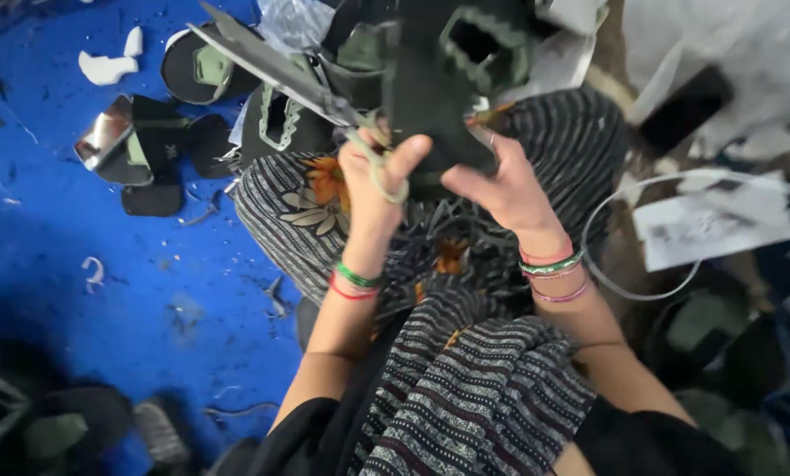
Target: The person is trimming excess material from various shoe components using a large pair of scissors.
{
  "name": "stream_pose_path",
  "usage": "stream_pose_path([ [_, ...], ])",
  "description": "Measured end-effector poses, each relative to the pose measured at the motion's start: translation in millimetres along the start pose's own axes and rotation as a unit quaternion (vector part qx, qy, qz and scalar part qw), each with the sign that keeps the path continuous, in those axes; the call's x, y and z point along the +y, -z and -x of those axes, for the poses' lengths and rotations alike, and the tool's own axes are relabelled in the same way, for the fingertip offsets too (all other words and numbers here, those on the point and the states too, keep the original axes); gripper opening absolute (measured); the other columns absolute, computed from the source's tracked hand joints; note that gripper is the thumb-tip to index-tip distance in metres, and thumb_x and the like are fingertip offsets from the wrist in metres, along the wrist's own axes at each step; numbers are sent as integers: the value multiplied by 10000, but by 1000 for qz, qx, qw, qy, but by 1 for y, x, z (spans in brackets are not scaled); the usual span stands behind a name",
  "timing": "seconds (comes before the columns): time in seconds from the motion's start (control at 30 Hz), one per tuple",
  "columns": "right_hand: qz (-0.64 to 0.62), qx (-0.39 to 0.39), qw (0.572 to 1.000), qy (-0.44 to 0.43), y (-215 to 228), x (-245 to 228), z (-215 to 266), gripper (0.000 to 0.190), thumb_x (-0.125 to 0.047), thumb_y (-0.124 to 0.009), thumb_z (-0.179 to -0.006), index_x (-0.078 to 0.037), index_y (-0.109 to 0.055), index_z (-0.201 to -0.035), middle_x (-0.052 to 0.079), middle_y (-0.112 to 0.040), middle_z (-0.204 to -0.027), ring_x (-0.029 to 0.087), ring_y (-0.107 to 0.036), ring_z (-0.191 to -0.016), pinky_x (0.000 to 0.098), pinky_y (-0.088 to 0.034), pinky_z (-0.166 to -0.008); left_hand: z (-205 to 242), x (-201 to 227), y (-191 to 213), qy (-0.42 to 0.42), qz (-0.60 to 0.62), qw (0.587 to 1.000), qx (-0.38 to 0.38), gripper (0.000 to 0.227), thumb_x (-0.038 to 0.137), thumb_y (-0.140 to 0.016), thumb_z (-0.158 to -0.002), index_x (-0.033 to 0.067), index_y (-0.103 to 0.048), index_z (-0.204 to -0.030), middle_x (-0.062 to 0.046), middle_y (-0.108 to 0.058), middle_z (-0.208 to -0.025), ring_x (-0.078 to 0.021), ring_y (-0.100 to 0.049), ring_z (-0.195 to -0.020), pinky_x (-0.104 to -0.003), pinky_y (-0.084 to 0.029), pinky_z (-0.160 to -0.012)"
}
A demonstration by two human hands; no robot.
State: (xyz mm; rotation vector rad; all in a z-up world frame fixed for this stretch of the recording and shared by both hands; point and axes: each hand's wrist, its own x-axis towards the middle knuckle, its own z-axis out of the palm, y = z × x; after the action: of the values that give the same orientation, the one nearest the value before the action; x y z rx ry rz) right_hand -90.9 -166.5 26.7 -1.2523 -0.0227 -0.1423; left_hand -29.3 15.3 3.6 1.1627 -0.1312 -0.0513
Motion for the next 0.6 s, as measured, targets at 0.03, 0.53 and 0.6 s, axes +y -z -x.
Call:
stream_pose_path([
  [0.03,134,-72,988,29,-16,-11,0,431,-119,-788,-917,28,-646,-1297,40,-685,-1212,116,-613,-1120,296,-502,-1019,5,-8,2,-12,-1,1000,-8,383,73,-919,-823,135,-542,-802,83,-558,-827,-29,-468,-741,-228,-391,-691],
  [0.53,-384,30,920,-74,19,-21,5,562,-119,-723,-996,18,-549,-1513,132,-650,-1398,261,-633,-1297,408,-486,-1172,68,63,83,108,-356,895,-248,405,274,-933,-734,17,-734,-976,-57,-756,-876,-133,-723,-802,-284,-577,-754],
  [0.6,-413,70,903,-94,11,-31,2,554,-133,-738,-978,22,-557,-1478,138,-653,-1400,280,-640,-1306,419,-487,-1180,78,62,84,118,-395,881,-232,418,277,-929,-735,10,-732,-990,-64,-757,-876,-133,-724,-799,-288,-570,-751],
])
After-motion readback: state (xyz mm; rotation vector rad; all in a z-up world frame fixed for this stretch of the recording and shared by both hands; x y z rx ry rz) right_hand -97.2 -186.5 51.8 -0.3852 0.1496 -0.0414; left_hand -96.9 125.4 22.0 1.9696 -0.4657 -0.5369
